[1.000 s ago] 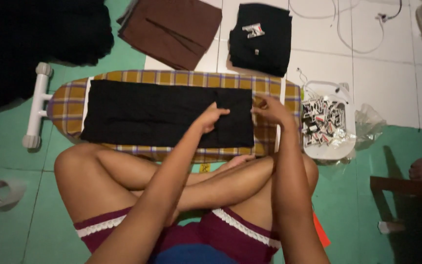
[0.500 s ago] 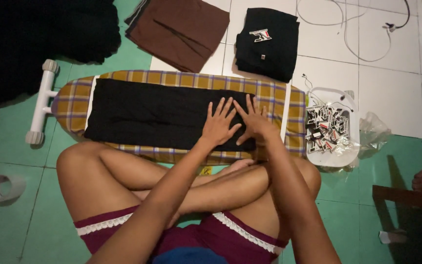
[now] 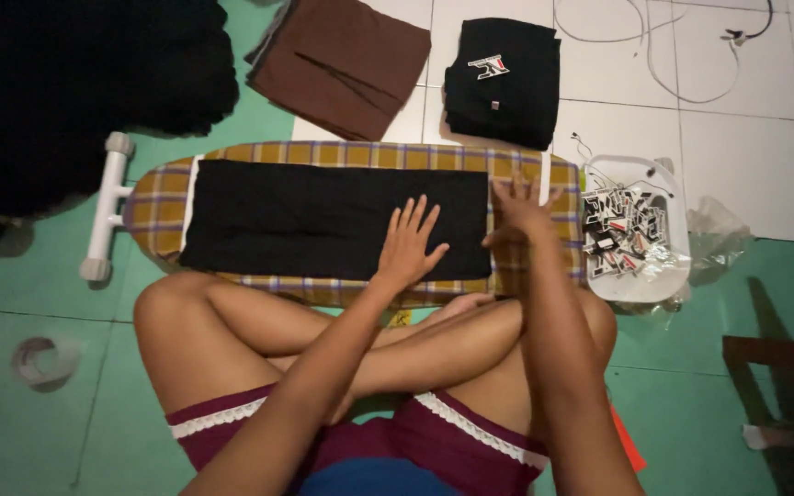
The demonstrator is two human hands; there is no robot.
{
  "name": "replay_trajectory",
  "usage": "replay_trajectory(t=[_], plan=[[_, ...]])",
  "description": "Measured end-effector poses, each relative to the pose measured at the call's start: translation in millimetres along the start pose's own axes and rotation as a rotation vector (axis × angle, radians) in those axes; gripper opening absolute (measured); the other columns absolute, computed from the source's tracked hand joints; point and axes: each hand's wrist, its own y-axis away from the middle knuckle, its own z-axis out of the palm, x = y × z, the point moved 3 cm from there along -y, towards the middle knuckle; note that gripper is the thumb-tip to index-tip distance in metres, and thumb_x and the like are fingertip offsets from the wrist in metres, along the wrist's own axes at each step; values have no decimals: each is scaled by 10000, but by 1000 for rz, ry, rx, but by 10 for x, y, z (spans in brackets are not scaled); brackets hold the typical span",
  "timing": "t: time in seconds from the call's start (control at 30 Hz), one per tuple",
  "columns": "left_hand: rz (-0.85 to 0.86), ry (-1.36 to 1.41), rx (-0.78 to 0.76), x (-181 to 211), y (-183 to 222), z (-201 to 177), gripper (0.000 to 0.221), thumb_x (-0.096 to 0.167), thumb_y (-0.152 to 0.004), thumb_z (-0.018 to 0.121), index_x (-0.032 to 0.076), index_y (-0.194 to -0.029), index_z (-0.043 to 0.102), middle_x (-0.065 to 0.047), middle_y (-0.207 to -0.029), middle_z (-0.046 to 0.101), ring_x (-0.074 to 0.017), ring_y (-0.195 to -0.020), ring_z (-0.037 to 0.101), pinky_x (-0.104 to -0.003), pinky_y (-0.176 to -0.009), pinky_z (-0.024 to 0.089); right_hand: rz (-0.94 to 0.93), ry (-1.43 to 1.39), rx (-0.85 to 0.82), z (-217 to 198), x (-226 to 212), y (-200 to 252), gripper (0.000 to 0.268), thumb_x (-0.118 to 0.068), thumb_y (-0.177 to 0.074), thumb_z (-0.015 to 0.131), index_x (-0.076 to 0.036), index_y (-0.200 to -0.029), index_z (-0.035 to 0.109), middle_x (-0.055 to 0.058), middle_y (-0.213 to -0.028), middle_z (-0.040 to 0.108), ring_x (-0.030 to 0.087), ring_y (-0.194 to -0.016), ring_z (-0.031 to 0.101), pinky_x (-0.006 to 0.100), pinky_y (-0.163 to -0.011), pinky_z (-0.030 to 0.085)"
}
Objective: The person smooths a brown cloth and a black shirt on a small ironing board, folds the black shirt into a rectangle, and places a tag on top of the folded shirt.
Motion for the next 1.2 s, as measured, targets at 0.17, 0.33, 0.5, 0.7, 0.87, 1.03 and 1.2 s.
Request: replay_trajectory(t=[0.17, 0.33, 0.5, 0.7, 0.87, 1.03, 1.2], plan=[[-16, 285, 239, -1, 313, 209, 553, 275, -839, 782, 166, -1357, 623, -216, -1568, 424, -446, -1443, 419, -598, -1197, 302, -329, -588, 386, -250, 217, 96, 584, -333, -910, 729, -338, -1471, 565, 44, -1340, 688, 346, -1283, 602, 534, -1075, 461], [151, 491, 444, 427, 112, 329, 224, 124, -819, 756, 215, -1022, 730, -36, -1222, 580, -292, -1236, 560, -431, -1061, 472, -337, -524, 288, -69, 222, -264, 582, -222, -916, 716, -294, -1476, 572, 124, -1149, 761, 385, -1096, 699, 518, -972, 541], [213, 110, -31, 718, 22, 634, 267, 480, -820, 711, 354, -1054, 726, 52, -975, 543, -193, -932, 577, -373, -774, 508, -374, -475, 197, 51, 39, -317, 750, -223, -908, 719, -338, -1584, 415, 262, -1260, 687, 484, -1195, 630, 569, -1045, 486], [158, -23, -161, 841, 16, 483, 410, 421, -806, 760, 310, -1190, 673, -1, -997, 575, -237, -960, 587, -396, -758, 487, -406, -546, 170, -137, -31, -22, 683, -49, -866, 675, -255, -1505, 550, 278, -1235, 705, 514, -1206, 615, 572, -1062, 475], [176, -12, -151, 836, -9, 375, 358, 284, -817, 761, 351, -1164, 707, 7, -1008, 602, -230, -911, 621, -371, -700, 472, -342, -591, 237, -122, -4, -131, 644, -30, -817, 587, -285, -1405, 655, 133, -1099, 778, 416, -1131, 678, 539, -1005, 518], [72, 284, -40, 603, -24, 165, 257, 224, -912, 636, 178, -1165, 621, -67, -944, 578, -313, -851, 680, -413, -690, 556, -355, -556, 328, 139, 8, -485, 634, -4, -803, 643, -295, -1364, 690, 133, -1117, 753, 401, -1094, 687, 504, -975, 532], [36, 463, 69, 285, 132, -498, 237, 291, -878, 725, 139, -984, 576, -86, -833, 602, -351, -812, 695, -446, -679, 555, -500, -486, 476, 343, -12, -706, 544, -45, -807, 738, -284, -1296, 730, 194, -1267, 640, 448, -1194, 630, 522, -1045, 492]])
